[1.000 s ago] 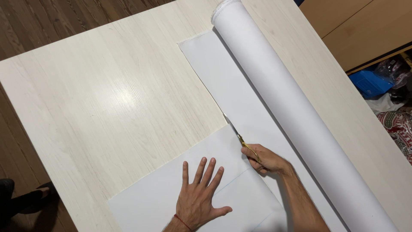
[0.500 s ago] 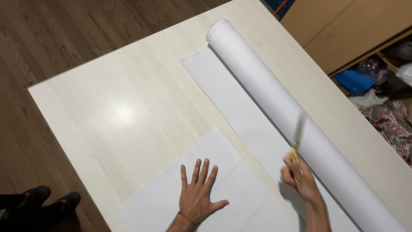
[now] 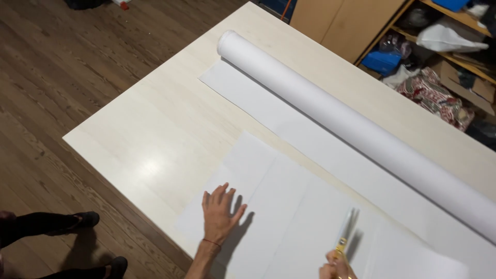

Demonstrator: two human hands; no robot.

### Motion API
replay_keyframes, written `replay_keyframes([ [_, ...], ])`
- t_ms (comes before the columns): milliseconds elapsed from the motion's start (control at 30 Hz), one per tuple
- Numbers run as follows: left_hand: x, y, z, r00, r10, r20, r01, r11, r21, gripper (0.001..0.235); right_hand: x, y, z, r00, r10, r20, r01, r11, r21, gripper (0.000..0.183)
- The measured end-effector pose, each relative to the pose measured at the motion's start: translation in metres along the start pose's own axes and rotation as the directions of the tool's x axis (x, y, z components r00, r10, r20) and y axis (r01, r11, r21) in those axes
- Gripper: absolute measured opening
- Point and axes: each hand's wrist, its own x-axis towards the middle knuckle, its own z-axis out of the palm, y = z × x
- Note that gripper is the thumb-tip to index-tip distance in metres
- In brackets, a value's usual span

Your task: Marking lines on a roll of material and cutting it into strips using scissors

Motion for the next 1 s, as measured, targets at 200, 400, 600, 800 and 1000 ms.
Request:
replay_keyframes([
  [200,-0.074,-0.03,-0.03,0.977,-0.003,0.213,-0.019,0.995,0.102,0.079,-0.053,0.041,0.287,0.954,-0.19,-0.232,0.089,0.918,-0.386,0.038],
  [400,-0.096,-0.022,-0.084,0.885,-0.085,0.458,-0.07,0.948,0.311,0.101,-0.096,0.123,0.344,0.991,-0.083,-0.104,0.003,0.797,-0.604,0.04],
  [600,-0.062,-0.088,-0.099,0.88,-0.075,0.47,-0.106,0.931,0.348,0.106,-0.136,0.2,0.312,0.863,-0.325,-0.386,-0.051,0.704,-0.708,0.049],
  [800,-0.061,-0.097,-0.093,0.954,0.043,0.297,-0.146,0.93,0.337,0.081,-0.151,0.187,0.25,0.364,-0.795,-0.485,-0.493,0.277,-0.825,0.087],
  [1000,-0.111,0.017,-0.054,0.863,0.489,0.124,-0.504,0.846,0.171,0.062,-0.116,0.201,0.216,0.287,-0.896,-0.34,-0.582,0.119,-0.805,0.092],
])
